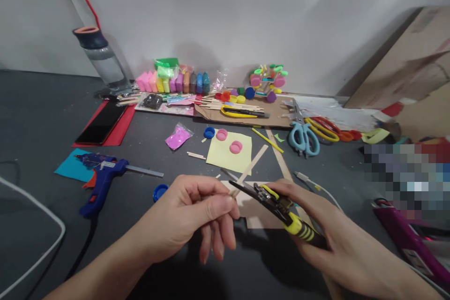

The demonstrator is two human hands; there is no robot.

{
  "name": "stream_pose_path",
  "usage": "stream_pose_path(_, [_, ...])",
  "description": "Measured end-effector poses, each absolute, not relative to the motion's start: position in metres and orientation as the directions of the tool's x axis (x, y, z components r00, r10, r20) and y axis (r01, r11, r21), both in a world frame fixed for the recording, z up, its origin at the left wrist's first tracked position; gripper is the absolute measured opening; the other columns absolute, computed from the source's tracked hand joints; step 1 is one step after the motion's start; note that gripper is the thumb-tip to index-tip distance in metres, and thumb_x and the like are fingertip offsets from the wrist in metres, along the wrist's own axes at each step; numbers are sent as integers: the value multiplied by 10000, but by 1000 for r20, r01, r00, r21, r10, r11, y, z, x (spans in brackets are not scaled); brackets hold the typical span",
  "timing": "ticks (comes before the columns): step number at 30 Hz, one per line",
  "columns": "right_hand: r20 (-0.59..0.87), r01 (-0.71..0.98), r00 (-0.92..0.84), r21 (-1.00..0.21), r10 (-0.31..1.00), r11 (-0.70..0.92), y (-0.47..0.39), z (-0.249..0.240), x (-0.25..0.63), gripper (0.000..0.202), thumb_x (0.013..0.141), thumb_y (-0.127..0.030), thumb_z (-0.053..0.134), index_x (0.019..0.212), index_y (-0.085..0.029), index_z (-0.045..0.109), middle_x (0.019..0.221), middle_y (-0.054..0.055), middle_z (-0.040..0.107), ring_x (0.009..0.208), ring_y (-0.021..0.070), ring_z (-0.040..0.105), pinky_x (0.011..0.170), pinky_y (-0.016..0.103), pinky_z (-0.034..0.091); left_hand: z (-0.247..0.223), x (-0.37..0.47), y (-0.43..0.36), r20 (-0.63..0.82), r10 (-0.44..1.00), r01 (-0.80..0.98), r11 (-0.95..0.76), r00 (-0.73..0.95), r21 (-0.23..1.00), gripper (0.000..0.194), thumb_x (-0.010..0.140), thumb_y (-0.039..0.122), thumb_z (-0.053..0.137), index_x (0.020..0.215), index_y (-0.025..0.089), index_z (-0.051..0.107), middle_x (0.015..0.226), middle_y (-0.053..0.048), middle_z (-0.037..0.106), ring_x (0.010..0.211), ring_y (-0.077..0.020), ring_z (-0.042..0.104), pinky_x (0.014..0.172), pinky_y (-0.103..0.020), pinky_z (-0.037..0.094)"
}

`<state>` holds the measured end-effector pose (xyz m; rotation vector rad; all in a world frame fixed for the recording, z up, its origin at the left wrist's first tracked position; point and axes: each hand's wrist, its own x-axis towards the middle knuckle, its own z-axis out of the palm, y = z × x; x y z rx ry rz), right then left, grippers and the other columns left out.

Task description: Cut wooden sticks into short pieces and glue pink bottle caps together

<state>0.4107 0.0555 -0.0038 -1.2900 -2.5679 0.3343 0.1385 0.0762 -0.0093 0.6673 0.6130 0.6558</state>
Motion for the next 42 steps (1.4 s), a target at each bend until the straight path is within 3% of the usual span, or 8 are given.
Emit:
stream_pose_path(8, [-7,742,-567,-438,824,507,66,-11,407,604,810,-201,495,1414,-210,489,1364,114,615,1180,298,643,948,450,560,-8,136,77,-341,694,-310,632,634,710,222,884,313,693,756,131,682,574,-21,716,415,-74,616,357,-98,465])
stream_pose_path(17, [-42,714,-557,-535,830,452,72,-12,401,627,775,-212,506,1401,-193,533,1355,130,619,1184,317,637,951,460,557,-8,136,81,-358,685,-290,640,634,711,223,881,316,690,752,134,682,560,-16,706,398,-67,594,351,-100,461])
stream_pose_path(24, [-49,727,-552,-518,833,451,74,-15,404,589,796,-229,520,1382,-179,549,1327,139,638,1155,309,659,933,457,569,-7,136,81,-370,678,-272,645,636,714,231,874,328,692,746,136,674,544,-9,694,385,-60,576,346,-97,453])
stream_pose_path(35, [126,709,-597,-380,792,595,72,-19,399,532,775,-174,472,1304,-169,531,1195,135,704,1028,249,721,841,321,611,-9,137,81,-387,664,-252,657,639,711,269,843,375,720,740,133,662,534,-8,682,376,-61,562,342,-105,451])
stream_pose_path(42, [78,712,-574,-444,815,544,73,-15,395,458,801,-197,464,1246,-164,569,1153,121,715,1005,232,720,823,290,605,-15,137,83,-356,691,-226,600,629,767,276,882,381,675,762,133,649,565,-17,681,401,-72,583,358,-115,454])
